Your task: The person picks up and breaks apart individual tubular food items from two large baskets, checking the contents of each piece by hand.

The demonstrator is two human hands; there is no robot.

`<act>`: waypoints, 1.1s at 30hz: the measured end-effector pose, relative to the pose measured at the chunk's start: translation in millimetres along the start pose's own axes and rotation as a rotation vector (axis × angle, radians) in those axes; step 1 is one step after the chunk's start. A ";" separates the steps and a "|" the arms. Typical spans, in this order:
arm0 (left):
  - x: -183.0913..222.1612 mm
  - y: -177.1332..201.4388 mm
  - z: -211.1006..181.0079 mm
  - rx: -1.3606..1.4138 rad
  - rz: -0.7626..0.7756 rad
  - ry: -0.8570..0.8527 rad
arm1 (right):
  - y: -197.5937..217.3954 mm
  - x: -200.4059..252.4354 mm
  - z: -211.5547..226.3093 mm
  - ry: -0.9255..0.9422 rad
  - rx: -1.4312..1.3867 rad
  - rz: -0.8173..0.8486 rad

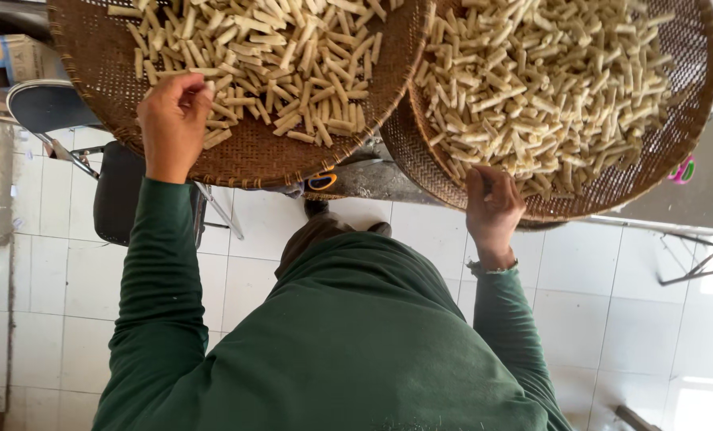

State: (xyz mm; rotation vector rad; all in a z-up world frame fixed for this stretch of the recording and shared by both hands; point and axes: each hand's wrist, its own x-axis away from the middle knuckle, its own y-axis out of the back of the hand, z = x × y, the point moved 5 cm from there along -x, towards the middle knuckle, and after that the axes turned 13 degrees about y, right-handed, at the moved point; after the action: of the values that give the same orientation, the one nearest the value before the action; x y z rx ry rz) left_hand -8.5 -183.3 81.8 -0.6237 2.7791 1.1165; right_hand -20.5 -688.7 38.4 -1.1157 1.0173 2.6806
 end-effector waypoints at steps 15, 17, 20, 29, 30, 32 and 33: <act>-14.3 70.7 32.1 -0.241 -0.288 -0.271 | -112.9 -74.2 -23.8 -0.026 0.058 0.069; -26.7 76.5 54.1 -0.043 -0.262 -0.151 | -111.7 -68.9 -31.0 0.103 0.282 0.041; -32.5 78.8 75.5 0.101 -0.209 0.016 | -93.0 -56.0 -44.8 0.126 0.615 0.006; -6.4 64.4 51.2 -0.024 -0.189 -0.131 | -41.5 -33.5 -129.3 -0.140 0.629 0.114; -4.8 62.0 42.3 -0.036 -0.207 -0.129 | -41.9 -36.2 -134.0 -0.120 0.615 0.124; 1.9 58.5 25.7 -0.058 -0.228 -0.115 | -29.8 -47.4 -151.5 -0.088 0.396 0.055; 5.5 56.7 19.7 -0.065 -0.236 -0.096 | -23.9 -51.9 -159.7 -0.076 0.285 0.024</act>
State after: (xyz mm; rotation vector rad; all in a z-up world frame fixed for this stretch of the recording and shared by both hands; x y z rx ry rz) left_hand -37.6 -134.8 102.8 -0.8544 2.5180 1.1562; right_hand 122.1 -756.3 -23.8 -0.9445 1.3520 2.4696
